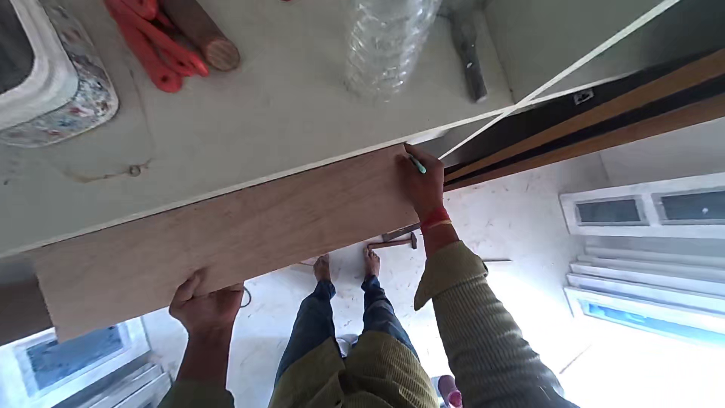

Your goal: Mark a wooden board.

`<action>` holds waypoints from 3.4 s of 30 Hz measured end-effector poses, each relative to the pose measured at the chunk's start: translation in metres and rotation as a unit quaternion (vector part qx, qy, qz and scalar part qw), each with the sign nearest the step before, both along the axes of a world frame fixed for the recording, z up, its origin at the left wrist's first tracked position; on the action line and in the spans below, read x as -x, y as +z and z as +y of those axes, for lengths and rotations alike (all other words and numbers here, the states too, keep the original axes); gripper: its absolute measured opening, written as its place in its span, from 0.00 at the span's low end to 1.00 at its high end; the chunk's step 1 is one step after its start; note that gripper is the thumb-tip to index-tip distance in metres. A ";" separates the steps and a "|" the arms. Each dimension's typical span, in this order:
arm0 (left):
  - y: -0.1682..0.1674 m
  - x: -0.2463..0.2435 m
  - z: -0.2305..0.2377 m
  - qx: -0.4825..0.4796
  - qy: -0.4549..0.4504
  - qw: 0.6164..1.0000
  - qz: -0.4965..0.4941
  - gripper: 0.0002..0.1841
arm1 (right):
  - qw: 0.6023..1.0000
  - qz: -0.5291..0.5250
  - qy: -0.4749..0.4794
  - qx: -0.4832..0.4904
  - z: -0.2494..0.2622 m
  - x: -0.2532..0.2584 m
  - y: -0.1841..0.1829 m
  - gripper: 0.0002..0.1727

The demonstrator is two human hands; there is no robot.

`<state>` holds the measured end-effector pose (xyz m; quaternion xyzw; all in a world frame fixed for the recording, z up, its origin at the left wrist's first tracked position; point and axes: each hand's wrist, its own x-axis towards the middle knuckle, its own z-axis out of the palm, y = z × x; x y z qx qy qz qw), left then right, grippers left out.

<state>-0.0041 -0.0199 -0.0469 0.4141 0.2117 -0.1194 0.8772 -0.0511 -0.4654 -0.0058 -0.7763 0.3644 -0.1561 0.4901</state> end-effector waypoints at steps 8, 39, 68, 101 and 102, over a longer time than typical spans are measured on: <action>-0.001 -0.002 -0.003 0.010 0.028 1.000 0.008 0.16 | 1.000 0.006 -0.010 -0.011 0.000 -0.003 0.000 0.17; 0.002 -0.001 -0.008 -0.003 0.044 0.999 0.010 0.15 | 0.999 0.014 0.023 0.039 -0.018 0.019 0.019 0.23; 0.000 -0.002 -0.009 -0.043 0.042 0.998 0.013 0.16 | 0.942 -0.132 0.226 0.208 -0.047 -0.006 0.013 0.09; 0.000 -0.002 -0.011 -0.040 0.052 0.998 0.008 0.15 | 0.949 -0.125 0.233 0.171 -0.053 -0.007 0.015 0.08; 0.000 -0.002 -0.012 -0.038 0.056 0.998 0.009 0.15 | 0.949 -0.122 0.233 0.173 -0.052 -0.007 0.016 0.08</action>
